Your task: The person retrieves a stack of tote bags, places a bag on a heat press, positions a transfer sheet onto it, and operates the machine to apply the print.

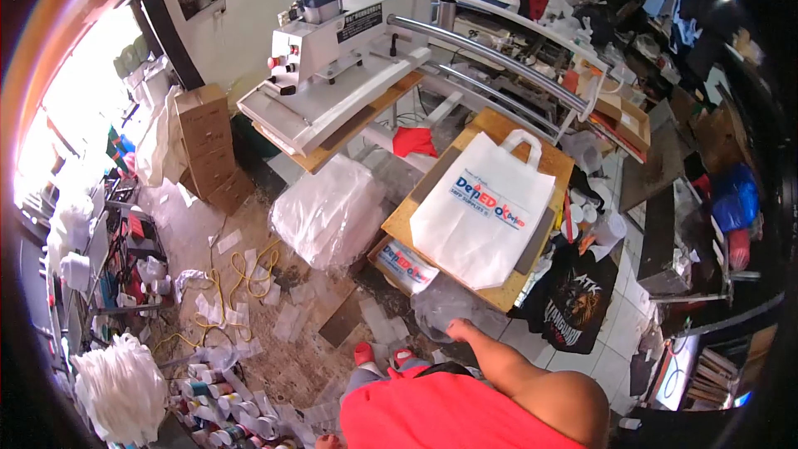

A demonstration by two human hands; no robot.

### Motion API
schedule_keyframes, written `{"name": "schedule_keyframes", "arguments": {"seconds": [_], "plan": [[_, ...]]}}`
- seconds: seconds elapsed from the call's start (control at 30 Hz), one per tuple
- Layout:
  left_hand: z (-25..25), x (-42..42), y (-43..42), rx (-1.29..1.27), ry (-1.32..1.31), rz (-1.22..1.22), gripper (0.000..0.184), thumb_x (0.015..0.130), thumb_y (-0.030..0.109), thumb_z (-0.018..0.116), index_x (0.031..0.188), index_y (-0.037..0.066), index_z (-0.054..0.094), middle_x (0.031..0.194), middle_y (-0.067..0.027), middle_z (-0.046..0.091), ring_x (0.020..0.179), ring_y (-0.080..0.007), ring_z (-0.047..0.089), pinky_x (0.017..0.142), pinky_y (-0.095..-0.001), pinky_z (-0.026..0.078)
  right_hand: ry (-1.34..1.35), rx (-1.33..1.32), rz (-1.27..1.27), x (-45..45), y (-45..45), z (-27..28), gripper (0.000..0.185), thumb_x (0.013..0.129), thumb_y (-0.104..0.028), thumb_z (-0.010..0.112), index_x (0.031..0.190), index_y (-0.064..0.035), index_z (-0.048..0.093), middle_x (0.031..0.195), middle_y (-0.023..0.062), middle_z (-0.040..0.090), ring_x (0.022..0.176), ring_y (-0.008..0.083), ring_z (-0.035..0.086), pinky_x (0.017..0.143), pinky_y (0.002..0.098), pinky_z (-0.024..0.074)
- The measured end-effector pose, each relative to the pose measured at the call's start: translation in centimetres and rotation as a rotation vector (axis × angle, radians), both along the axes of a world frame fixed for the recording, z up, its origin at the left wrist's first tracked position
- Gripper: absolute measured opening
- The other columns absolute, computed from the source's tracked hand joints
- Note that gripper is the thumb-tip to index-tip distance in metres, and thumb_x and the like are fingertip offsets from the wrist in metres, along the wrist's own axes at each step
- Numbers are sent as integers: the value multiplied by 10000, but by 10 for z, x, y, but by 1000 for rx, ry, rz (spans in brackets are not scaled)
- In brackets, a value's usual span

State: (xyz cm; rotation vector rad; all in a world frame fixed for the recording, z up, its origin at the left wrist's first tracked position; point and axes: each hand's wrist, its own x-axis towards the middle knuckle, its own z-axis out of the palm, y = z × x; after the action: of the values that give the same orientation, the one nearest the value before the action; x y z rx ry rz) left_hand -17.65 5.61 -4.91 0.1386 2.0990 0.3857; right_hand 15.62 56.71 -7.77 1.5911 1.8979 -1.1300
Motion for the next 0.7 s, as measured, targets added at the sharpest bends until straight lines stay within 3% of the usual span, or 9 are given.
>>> {"name": "schedule_keyframes", "arguments": {"seconds": [0.17, 0.37, 0.5, 0.7], "plan": [[-4, -5, 2, 27, 0, -23, 418, 834, 331, 638, 1134, 41, 651, 990, -139, 704, 847, -257, 690, 711, -378, 542, -45, -45, 111, 6, 5, 30, 327, 821, -267, 525, 976, -67, 733, 1079, 188, 683, 1007, 400, 650, 869, 464, 516], [-9, -4, 0, 49, -1, -41, 423, 840, 352, 631, 1134, 48, 648, 976, -144, 705, 833, -260, 690, 697, -383, 541, -31, -22, 309, 18, 9, 8, 298, 799, -214, 533, 958, -72, 740, 1063, 190, 690, 940, 368, 678, 808, 455, 538], [-12, -3, -2, 57, -10, -59, 427, 844, 366, 626, 1134, 52, 646, 967, -147, 706, 823, -262, 690, 687, -387, 541, -152, 0, 119, 6, 7, 18, 277, 763, -189, 549, 899, -42, 740, 968, 191, 710, 869, 358, 690, 763, 451, 546], [-9, -2, 2, 62, -21, -80, 434, 850, 387, 619, 1133, 59, 644, 952, -151, 707, 809, -264, 691, 673, -392, 540, -41, 88, 522, 4, 6, -16, 273, 761, -192, 540, 812, -5, 732, 832, 187, 714, 809, 365, 698, 754, 465, 542]]}}
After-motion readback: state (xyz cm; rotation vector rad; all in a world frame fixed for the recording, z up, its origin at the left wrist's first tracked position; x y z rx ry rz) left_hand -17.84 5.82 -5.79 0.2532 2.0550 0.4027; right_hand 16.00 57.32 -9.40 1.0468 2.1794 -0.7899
